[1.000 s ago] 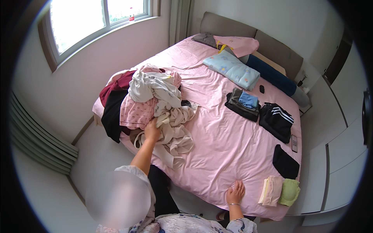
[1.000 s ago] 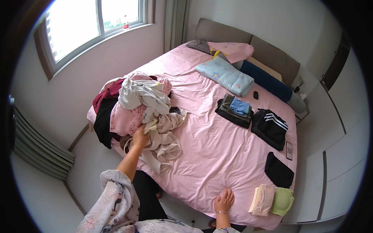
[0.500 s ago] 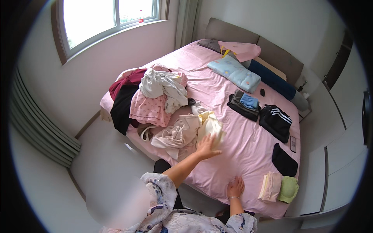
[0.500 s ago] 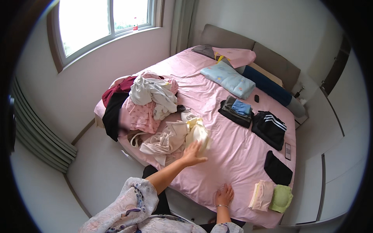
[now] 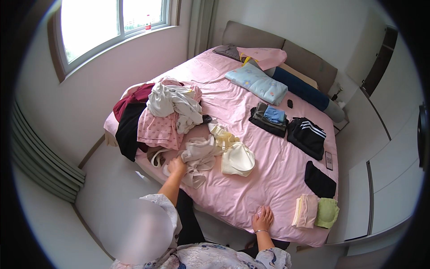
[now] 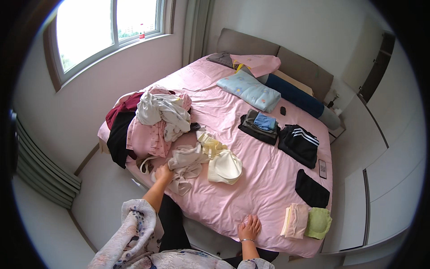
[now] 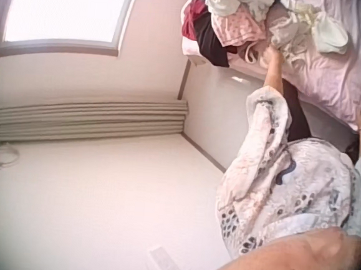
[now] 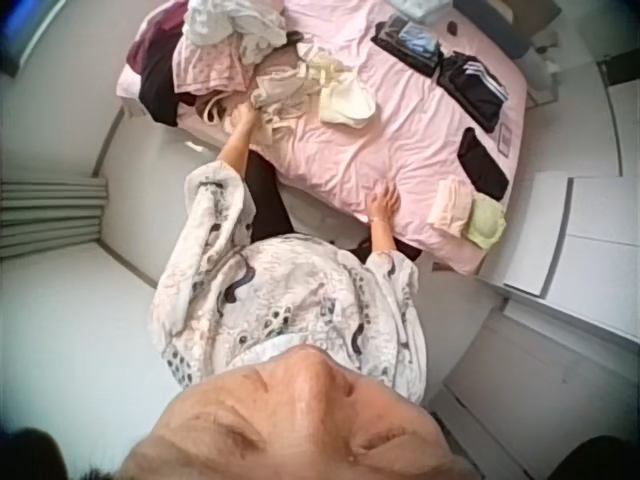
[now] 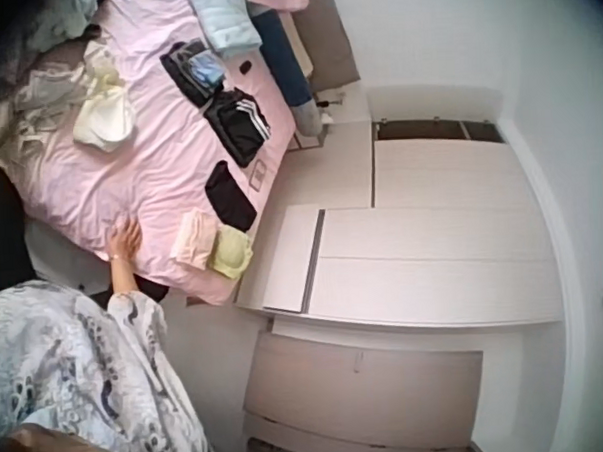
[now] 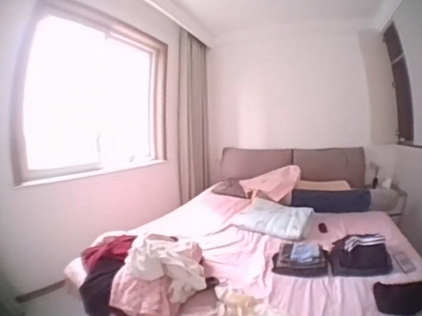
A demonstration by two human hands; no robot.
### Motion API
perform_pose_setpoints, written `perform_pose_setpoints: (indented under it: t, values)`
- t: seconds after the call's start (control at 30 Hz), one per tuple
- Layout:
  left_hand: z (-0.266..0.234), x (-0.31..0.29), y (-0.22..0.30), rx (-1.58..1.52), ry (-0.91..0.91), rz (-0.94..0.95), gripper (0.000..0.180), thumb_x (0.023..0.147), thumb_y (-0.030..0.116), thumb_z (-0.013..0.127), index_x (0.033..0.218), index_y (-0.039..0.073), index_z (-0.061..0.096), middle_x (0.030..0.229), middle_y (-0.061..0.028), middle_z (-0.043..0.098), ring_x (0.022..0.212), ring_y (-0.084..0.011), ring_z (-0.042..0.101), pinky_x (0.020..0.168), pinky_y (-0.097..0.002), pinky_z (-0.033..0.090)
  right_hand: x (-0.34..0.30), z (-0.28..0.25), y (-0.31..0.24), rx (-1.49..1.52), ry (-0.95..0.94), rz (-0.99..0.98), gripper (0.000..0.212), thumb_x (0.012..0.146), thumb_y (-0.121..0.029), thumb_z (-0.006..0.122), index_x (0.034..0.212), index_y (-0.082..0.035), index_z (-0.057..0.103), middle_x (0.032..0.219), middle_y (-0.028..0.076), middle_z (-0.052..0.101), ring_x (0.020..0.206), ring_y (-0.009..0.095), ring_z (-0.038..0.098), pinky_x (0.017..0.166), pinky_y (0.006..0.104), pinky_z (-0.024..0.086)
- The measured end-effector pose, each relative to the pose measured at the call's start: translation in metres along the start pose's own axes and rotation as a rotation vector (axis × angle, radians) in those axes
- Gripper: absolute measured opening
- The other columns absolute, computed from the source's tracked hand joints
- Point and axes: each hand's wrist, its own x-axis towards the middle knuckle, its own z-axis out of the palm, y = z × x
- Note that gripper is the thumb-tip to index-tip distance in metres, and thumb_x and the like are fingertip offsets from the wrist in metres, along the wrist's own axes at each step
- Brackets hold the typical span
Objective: The person folds various clothing items on a bed, including pants, shorts, and underwear. They smooth each item before folding it into a compact shape and placing it in a neat stack.
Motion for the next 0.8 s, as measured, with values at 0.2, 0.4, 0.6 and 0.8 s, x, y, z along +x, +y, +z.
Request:
perform_pose_setpoints:
  t: [0.2,0.4,0.6,0.8]
  values:
    - [-0.051,0.065,0.021,-0.985,0.475,0.275,0.015,0.079,0.006,0.048,0.088,0.001,0.059,0.076,-0.0114,0.062,0.071,-0.0206,0.057,0.068,-0.0316,0.044,0.002,-0.001,-0.003,-0.009,-0.02,-0.008,0.057,0.072,-0.023,0.055,0.125,-0.008,0.04,0.133,0.017,0.034,0.124,0.033,0.029,0.105,0.0458,0.018]
    - [-0.132,0.048,0.095,-0.304,1.003,0.313,0.026,0.079,0.015,0.054,0.104,0.006,0.054,0.113,-0.0161,0.052,0.105,-0.0296,0.048,0.088,-0.0431,0.035,0.002,0.003,0.003,-0.007,-0.006,0.01,0.056,0.072,-0.023,0.054,0.124,-0.008,0.041,0.134,0.018,0.034,0.123,0.034,0.029,0.104,0.0459,0.018]
    - [0.026,-0.028,0.118,-0.648,0.061,0.463,0.025,0.072,0.027,0.064,0.079,0.003,0.062,0.074,-0.0181,0.061,0.068,-0.0334,0.059,0.065,-0.0413,0.047,0.003,0.002,-0.001,-0.008,0.004,-0.006,0.058,0.072,-0.025,0.053,0.125,-0.007,0.04,0.133,0.018,0.034,0.123,0.034,0.029,0.104,0.0468,0.018]
    - [0.076,-0.091,0.168,-0.51,0.177,0.615,0.015,0.071,0.02,0.063,0.072,0.006,0.06,0.083,-0.0101,0.058,0.082,-0.0296,0.055,0.07,-0.0409,0.042,0.002,-0.006,0.009,0.044,-0.055,-0.003,0.057,0.073,-0.03,0.054,0.125,-0.01,0.042,0.133,0.017,0.035,0.123,0.035,0.03,0.103,0.0471,0.02]
